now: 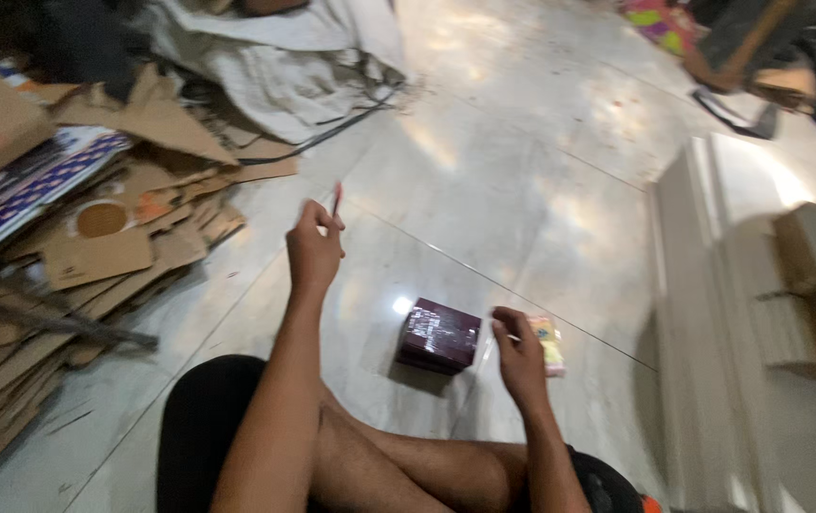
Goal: The person cuts through a plastic-wrapped box using scissors, removes the wrap, and then opens the box to extract small components from a internal plastic bag.
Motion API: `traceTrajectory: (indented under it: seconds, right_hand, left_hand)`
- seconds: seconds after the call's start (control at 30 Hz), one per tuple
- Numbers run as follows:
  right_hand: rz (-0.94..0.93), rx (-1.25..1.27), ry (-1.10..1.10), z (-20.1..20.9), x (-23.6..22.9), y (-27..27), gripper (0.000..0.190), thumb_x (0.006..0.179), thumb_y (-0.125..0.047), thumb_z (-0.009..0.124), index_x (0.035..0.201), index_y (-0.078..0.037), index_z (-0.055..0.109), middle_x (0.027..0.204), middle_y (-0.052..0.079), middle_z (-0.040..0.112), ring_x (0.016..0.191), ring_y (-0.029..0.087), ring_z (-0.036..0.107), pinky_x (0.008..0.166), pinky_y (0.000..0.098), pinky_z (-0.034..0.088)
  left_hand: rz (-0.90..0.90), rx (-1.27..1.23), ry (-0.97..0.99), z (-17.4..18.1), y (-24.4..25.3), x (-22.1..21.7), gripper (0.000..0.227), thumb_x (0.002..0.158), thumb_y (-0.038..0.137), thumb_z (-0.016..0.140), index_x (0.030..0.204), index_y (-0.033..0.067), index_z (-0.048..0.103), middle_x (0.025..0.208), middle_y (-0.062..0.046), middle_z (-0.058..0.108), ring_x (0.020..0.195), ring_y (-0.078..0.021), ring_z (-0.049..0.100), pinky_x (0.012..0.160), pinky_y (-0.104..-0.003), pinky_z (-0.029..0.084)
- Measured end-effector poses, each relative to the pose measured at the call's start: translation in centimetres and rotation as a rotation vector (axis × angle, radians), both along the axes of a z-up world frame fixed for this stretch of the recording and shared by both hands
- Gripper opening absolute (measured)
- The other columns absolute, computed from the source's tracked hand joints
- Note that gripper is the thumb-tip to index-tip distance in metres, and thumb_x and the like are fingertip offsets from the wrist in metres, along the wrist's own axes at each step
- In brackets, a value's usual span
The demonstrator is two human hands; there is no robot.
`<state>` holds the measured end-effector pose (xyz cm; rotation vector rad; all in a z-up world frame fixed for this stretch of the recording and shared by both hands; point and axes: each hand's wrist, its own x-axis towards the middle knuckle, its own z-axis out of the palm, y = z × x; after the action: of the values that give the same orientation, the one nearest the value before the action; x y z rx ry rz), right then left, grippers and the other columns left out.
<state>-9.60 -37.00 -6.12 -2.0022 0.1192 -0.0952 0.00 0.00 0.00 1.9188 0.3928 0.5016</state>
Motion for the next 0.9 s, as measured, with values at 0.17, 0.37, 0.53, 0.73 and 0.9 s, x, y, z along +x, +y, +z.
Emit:
traceTrajectory:
  seconds: [0.17,0.37,0.53,0.73,0.9]
  right_hand:
    - [0.224,0.385,0.187,3.2,-2.8,4.7,0.049,0.114,-0.044,0.056,0.140,-0.007,0.076,0.129,0.021,0.083,0.115,0.034,0.080,0.098,0.0454,0.065]
    - [0.171,1.294,0.569,12.6,-5.0,10.5,0.092,0.102,-0.089,0.042,0.146,-0.013,0.068,0.117,0.020,0.072,0.110,0.042,0.076,0.099,0.0584,0.061]
    - [0.053,1.432,0.470,10.4,-5.9,8.0,0.098,0.093,-0.100,0.046,0.143,-0.019,0.070,0.141,0.036,0.074,0.120,0.053,0.076,0.097,0.0643,0.063]
    - [-0.081,0.776,0.147,8.7,-7.5,2.3,0.060,0.116,-0.056,0.046,0.161,-0.018,0.055,0.112,0.018,0.083,0.106,0.025,0.079,0.087,0.0440,0.069]
    - [0.011,0.229,0.273,1.1,-5.1,-6.1,0.055,0.122,-0.037,0.041,0.108,-0.002,0.080,0.078,0.017,0.078,0.075,0.028,0.078,0.073,0.0485,0.071]
  left_hand:
    - [-0.124,-0.424,-0.213,8.6,-3.1,-5.3,0.016,0.115,0.010,0.067,0.109,0.0119,0.052,0.079,-0.009,0.068,0.061,-0.0168,0.067,0.064,-0.026,0.050]
    - [-0.375,-0.769,-0.083,4.1,-10.3,-15.1,0.013,0.113,0.022,0.067,0.119,0.0123,0.062,0.079,-0.001,0.061,0.064,-0.0081,0.059,0.058,-0.022,0.051]
    - [-0.672,-0.118,-0.268,3.2,-13.6,-20.6,0.027,0.109,0.032,0.068,0.127,0.0126,0.075,0.089,-0.017,0.081,0.075,-0.0425,0.081,0.065,-0.050,0.064]
    - [-0.488,0.094,-0.577,5.1,-15.5,-19.9,0.018,0.110,0.009,0.065,0.126,0.0058,0.074,0.124,-0.017,0.077,0.106,-0.0387,0.081,0.085,-0.047,0.067]
    - [-0.649,0.499,0.064,0.8,-13.7,-12.8,0.052,0.105,0.032,0.076,0.153,0.0144,0.065,0.137,-0.011,0.069,0.127,-0.0403,0.067,0.101,-0.058,0.056]
